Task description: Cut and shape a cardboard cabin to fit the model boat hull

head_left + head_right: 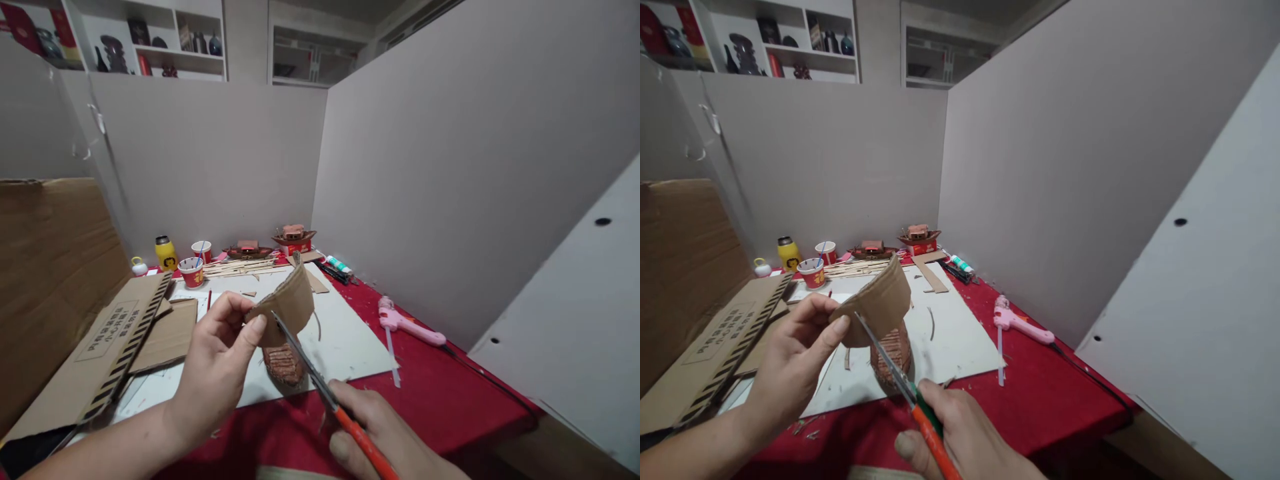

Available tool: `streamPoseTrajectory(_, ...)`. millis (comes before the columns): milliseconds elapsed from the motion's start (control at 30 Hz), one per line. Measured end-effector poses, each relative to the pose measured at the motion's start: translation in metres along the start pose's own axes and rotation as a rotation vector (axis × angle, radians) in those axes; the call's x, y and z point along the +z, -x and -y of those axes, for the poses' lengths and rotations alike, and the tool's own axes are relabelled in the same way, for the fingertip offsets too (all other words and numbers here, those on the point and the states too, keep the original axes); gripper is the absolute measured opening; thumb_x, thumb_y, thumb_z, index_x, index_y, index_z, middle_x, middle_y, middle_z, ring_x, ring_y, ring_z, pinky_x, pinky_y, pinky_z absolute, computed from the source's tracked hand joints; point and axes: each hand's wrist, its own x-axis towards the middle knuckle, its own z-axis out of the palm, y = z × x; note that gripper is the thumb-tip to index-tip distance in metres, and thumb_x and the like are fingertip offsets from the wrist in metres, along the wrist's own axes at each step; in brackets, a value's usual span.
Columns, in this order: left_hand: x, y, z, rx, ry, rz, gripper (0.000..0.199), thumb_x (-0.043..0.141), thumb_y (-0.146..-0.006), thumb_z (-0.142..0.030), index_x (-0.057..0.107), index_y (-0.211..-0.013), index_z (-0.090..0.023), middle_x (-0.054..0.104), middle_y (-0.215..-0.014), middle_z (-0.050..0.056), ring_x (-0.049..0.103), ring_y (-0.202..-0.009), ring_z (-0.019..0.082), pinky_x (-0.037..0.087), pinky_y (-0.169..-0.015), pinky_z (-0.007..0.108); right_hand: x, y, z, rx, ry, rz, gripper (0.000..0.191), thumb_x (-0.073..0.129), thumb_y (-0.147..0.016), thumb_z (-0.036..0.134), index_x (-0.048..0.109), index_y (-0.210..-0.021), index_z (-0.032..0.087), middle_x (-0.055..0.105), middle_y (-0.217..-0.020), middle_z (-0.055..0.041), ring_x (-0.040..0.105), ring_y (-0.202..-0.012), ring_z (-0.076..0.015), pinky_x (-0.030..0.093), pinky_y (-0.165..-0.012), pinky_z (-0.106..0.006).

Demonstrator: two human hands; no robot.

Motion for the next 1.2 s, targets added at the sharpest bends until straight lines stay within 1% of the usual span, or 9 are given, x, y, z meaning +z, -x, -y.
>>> streamPoseTrajectory(167,-0.001,-0.002,0.000,0.003,-0.008,-0.013,0.010,0.067,-0.085,-0.026,0.059,-0.081,-0.020,0.058,-0.072,-0.003,0.053,-0.066,0.010,0.046,-0.059,0.017,0.003,-0.014,-0.011,-0.055,-0.022,0.104,0.049,0.047,-0.085,0.069,0.049,-0.075,0.021,0.036,-0.058,0.0036,0.033,-0.055,-0.0135,0.031,-0.050,-0.026)
streamPoseTrajectory(300,-0.001,-0.004,0.001,-0.022,0.011,-0.004,0.011,0.068,-0.084,-0.026,0.059,-0.081,-0.020,0.057,-0.072,-0.003,0.052,-0.067,0.010,0.046,-0.060,0.018,0.006,-0.015,-0.019,-0.110,-0.044,0.106,0.046,0.045,-0.089,0.063,0.037,-0.072,0.022,0.029,-0.061,0.0060,0.023,-0.054,-0.0103,0.023,-0.048,-0.026)
streamPoseTrajectory(500,-0.003,-0.006,0.004,-0.067,0.092,0.026,0.013,0.069,-0.084,-0.027,0.058,-0.083,-0.020,0.057,-0.075,-0.003,0.052,-0.069,0.010,0.045,-0.063,0.019,0.008,-0.013,-0.024,-0.129,-0.080,0.081,0.044,0.046,-0.091,0.061,0.036,-0.072,0.022,0.028,-0.060,0.0067,0.023,-0.054,-0.0098,0.022,-0.049,-0.026)
streamPoseTrajectory(667,-0.005,-0.004,0.004,-0.065,0.111,0.039,0.012,0.069,-0.086,-0.027,0.059,-0.085,-0.020,0.057,-0.076,-0.003,0.052,-0.070,0.011,0.046,-0.064,0.020,0.010,-0.013,-0.026,-0.151,-0.133,0.053,0.050,0.050,-0.087,0.066,0.037,-0.069,0.021,0.026,-0.058,0.0074,0.022,-0.052,-0.0088,0.021,-0.048,-0.025)
streamPoseTrajectory(767,-0.004,-0.002,0.000,-0.066,0.093,0.035,0.011,0.068,-0.087,-0.027,0.058,-0.085,-0.020,0.057,-0.076,-0.003,0.052,-0.070,0.011,0.045,-0.064,0.020,0.008,-0.010,-0.023,-0.135,-0.154,0.056,0.053,0.049,-0.084,0.072,0.043,-0.071,0.021,0.030,-0.058,0.0065,0.028,-0.053,-0.0098,0.027,-0.048,-0.023)
streamPoseTrajectory(900,-0.002,-0.001,-0.006,-0.032,0.047,0.025,0.012,0.067,-0.086,-0.025,0.058,-0.082,-0.020,0.056,-0.074,-0.004,0.051,-0.068,0.010,0.044,-0.061,0.019,-0.001,-0.005,-0.019,-0.128,-0.080,0.053,0.050,0.048,-0.086,0.070,0.053,-0.084,0.020,0.044,-0.069,0.0012,0.040,-0.066,-0.0153,0.041,-0.062,-0.026)
streamPoseTrajectory(967,-0.001,-0.002,-0.007,-0.025,0.035,0.019,0.011,0.067,-0.086,-0.025,0.058,-0.082,-0.020,0.056,-0.074,-0.004,0.050,-0.067,0.009,0.044,-0.061,0.018,-0.002,-0.004,-0.020,-0.124,-0.125,0.102,0.053,0.045,-0.087,0.071,0.054,-0.087,0.019,0.046,-0.071,0.0003,0.041,-0.066,-0.0156,0.043,-0.063,-0.026)
streamPoseTrajectory(1100,-0.002,-0.002,-0.005,-0.028,0.022,0.004,0.009,0.065,-0.087,-0.025,0.057,-0.083,-0.020,0.056,-0.072,-0.004,0.050,-0.066,0.009,0.044,-0.058,0.017,0.003,-0.001,-0.029,-0.081,-0.304,0.213,0.063,0.035,-0.088,0.076,0.055,-0.097,0.017,0.047,-0.073,-0.0004,0.040,-0.061,-0.0128,0.042,-0.056,-0.023)
streamPoseTrajectory(1200,-0.001,-0.002,-0.004,-0.005,0.000,0.001,0.008,0.064,-0.087,-0.024,0.057,-0.083,-0.020,0.056,-0.073,-0.004,0.050,-0.065,0.009,0.043,-0.057,0.016,0.006,0.001,-0.030,-0.036,-0.391,0.253,0.064,0.037,-0.087,0.077,0.054,-0.097,0.017,0.047,-0.074,0.0000,0.039,-0.058,-0.0107,0.042,-0.054,-0.022)
